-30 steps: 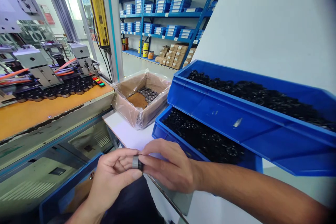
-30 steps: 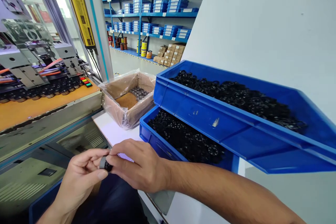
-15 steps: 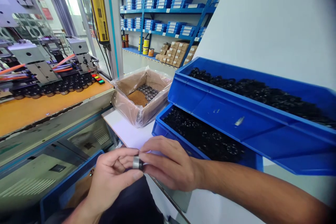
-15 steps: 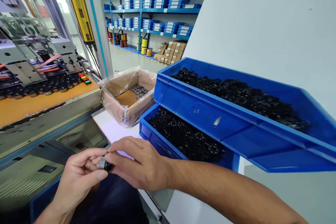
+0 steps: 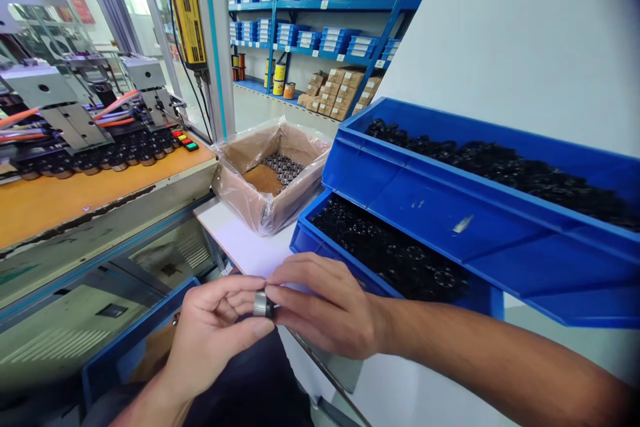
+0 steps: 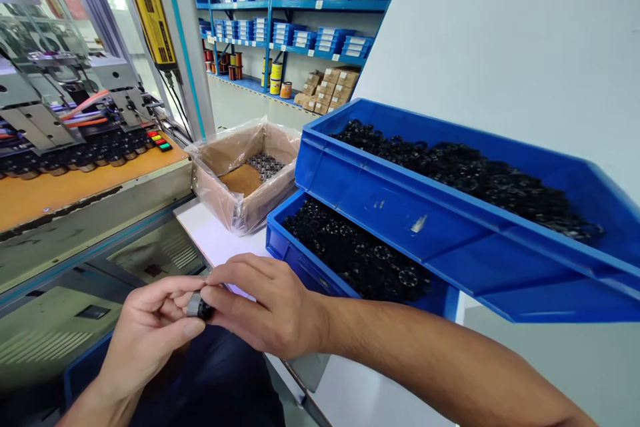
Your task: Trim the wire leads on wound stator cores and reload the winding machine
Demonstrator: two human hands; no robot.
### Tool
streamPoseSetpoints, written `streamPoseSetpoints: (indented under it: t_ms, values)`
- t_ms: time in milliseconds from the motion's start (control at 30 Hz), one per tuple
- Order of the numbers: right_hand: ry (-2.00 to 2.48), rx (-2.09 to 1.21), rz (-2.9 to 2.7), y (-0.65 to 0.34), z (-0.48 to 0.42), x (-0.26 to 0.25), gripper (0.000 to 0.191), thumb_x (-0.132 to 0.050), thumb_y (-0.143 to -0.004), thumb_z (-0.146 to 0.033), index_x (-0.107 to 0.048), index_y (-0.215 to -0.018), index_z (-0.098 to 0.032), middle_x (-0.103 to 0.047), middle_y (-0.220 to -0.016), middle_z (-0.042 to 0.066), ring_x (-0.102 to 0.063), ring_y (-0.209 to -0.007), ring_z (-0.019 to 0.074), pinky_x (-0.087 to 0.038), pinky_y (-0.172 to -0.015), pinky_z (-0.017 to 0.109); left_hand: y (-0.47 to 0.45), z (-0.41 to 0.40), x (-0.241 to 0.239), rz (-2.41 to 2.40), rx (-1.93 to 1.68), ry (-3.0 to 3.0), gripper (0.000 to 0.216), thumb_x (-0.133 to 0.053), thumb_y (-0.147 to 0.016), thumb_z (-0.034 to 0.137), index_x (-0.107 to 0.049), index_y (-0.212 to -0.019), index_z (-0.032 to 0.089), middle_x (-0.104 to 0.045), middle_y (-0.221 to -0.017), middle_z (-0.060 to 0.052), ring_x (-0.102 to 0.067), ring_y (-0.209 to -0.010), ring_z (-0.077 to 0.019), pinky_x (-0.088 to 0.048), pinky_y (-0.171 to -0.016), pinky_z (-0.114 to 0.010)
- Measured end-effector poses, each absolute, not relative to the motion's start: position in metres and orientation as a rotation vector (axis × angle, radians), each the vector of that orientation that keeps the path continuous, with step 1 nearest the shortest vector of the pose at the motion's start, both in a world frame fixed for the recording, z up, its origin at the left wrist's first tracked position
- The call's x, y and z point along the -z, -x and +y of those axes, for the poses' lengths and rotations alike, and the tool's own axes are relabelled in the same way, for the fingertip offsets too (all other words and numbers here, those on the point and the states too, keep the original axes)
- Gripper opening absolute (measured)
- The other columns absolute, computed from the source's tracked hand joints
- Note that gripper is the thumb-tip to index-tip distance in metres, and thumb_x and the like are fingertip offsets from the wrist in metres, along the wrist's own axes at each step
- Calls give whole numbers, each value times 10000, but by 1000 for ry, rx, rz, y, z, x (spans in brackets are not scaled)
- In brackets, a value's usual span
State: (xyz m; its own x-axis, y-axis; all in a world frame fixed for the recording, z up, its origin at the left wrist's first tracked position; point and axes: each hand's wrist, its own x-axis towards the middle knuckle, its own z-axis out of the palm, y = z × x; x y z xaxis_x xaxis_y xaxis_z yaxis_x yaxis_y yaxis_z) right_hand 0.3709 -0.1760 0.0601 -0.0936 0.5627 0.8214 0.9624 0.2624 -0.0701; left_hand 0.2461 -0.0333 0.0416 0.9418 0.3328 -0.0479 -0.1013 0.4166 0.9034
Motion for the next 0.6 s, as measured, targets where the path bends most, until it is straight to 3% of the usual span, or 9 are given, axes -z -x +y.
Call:
streamPoseSetpoints:
  t_ms: [400,600]
  values:
    - [1384,719,-1779,-371,-176,-60,159,-627,-901,-155,-671,-958,-14,-678,-891,146,-627,-842,188,-608,-706,317,-246,-34,-40,220,-290,-1077,313,-902,-591,181,-801,-884,225,-765,-684,-9,-748,-739,-161,-590,-719,-196]
    - [1363,870,-1841,-372,-178,-63,193,-655,-886,-176,-678,-957,1,-661,-779,106,-610,-759,187,-571,-603,298,-247,-22,-31,115,-195,-1187,340,-868,-625,100,-801,-935,224,-802,-784,-49,-769,-755,-196,-614,-709,-220]
